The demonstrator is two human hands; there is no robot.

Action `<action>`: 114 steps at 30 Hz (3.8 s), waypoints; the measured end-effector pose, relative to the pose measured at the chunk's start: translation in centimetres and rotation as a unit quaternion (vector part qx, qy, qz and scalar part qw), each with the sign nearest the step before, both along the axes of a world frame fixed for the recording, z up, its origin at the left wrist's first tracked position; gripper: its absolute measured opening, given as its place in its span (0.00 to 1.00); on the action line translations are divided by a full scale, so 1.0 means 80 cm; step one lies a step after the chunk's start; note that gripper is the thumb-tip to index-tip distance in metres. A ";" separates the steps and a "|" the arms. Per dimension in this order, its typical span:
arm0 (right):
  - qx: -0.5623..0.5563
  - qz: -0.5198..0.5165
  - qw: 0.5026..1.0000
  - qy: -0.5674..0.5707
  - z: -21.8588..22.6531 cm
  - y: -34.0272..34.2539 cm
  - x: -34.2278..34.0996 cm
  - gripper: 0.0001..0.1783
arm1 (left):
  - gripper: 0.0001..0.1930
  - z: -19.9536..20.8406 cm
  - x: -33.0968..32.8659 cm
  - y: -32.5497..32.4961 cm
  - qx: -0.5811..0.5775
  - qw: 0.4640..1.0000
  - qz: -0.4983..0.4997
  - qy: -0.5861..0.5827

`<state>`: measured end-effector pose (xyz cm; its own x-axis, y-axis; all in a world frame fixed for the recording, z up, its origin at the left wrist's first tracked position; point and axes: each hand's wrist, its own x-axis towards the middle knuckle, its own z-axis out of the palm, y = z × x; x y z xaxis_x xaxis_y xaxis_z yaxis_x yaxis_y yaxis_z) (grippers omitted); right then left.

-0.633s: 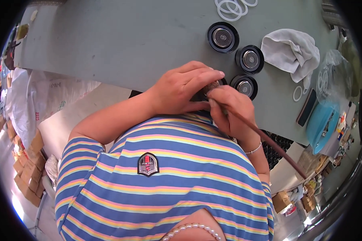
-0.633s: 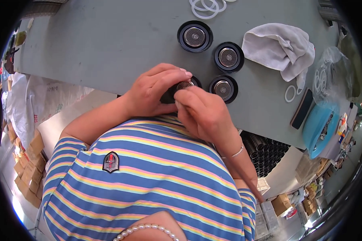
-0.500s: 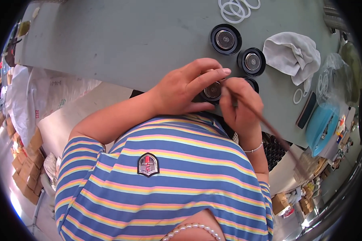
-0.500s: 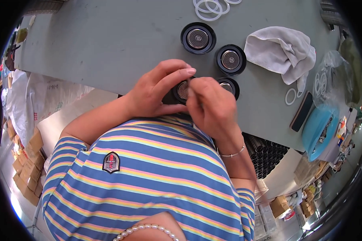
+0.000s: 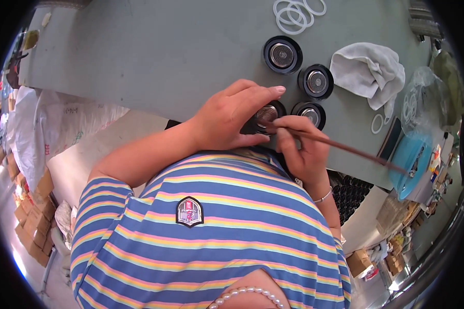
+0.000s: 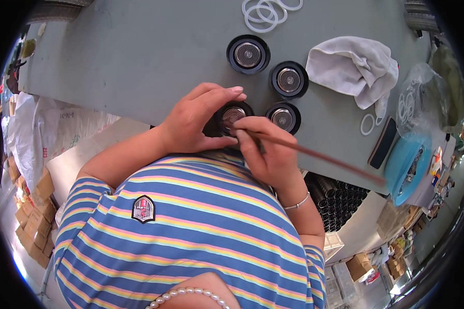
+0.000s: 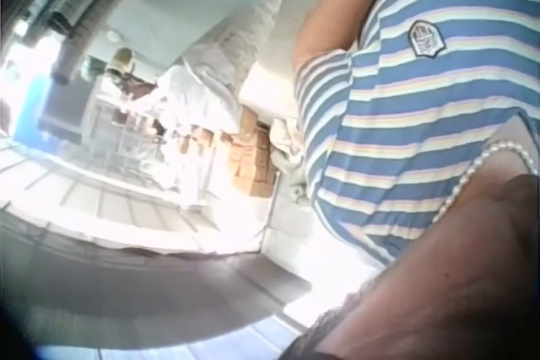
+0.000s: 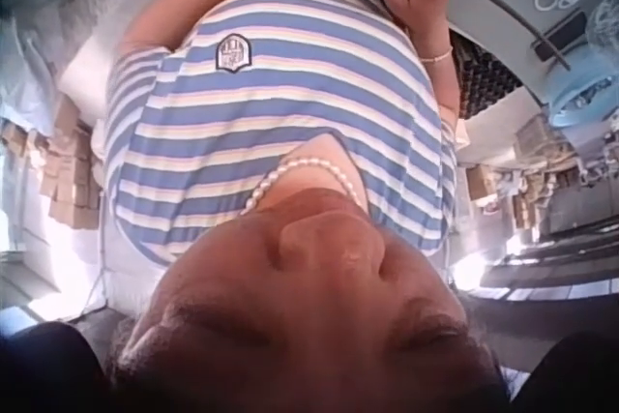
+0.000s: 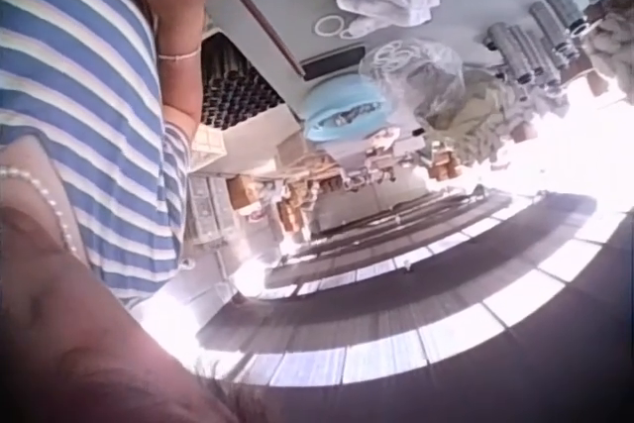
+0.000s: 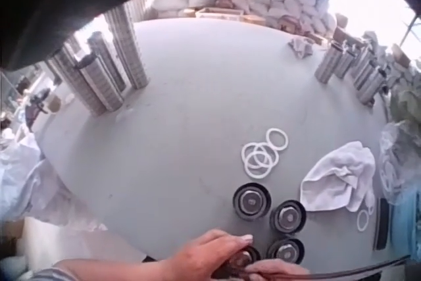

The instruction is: Assembling metal filter components by inserting mesh and rings into cylindrical housings.

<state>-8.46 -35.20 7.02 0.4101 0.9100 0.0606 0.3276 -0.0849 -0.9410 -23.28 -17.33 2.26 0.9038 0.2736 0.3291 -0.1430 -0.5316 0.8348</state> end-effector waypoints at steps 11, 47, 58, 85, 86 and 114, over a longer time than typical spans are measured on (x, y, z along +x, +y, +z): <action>0.088 -0.069 0.982 -0.150 0.005 0.080 0.090 0.06 | 0.39 0.025 0.056 0.029 0.073 0.982 0.175 -0.014; 0.010 -0.046 0.996 0.080 -0.004 0.085 0.074 0.04 | 0.40 -0.010 0.076 0.039 0.137 0.979 0.146 0.032; 0.028 -0.276 0.961 0.000 -0.045 0.009 0.124 0.10 | 0.38 0.004 0.008 0.180 0.128 0.902 0.410 0.043; 0.057 0.087 0.988 -0.114 0.000 0.070 0.085 0.07 | 0.30 -0.008 0.055 0.034 0.177 0.975 0.132 0.016; 0.056 0.107 0.991 -0.062 -0.002 0.076 0.081 0.07 | 0.30 -0.009 0.054 0.036 0.172 0.977 0.127 0.018; -0.007 -0.232 0.971 -0.056 -0.044 -0.029 0.077 0.12 | 0.42 0.018 -0.001 0.195 0.226 0.891 0.393 0.021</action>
<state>-2.32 -37.53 3.51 0.7677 0.6301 0.1168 0.3511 -0.2612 -0.8992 -23.36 -1.74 3.66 0.5059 0.6756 0.5364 0.4488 -0.7371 0.5052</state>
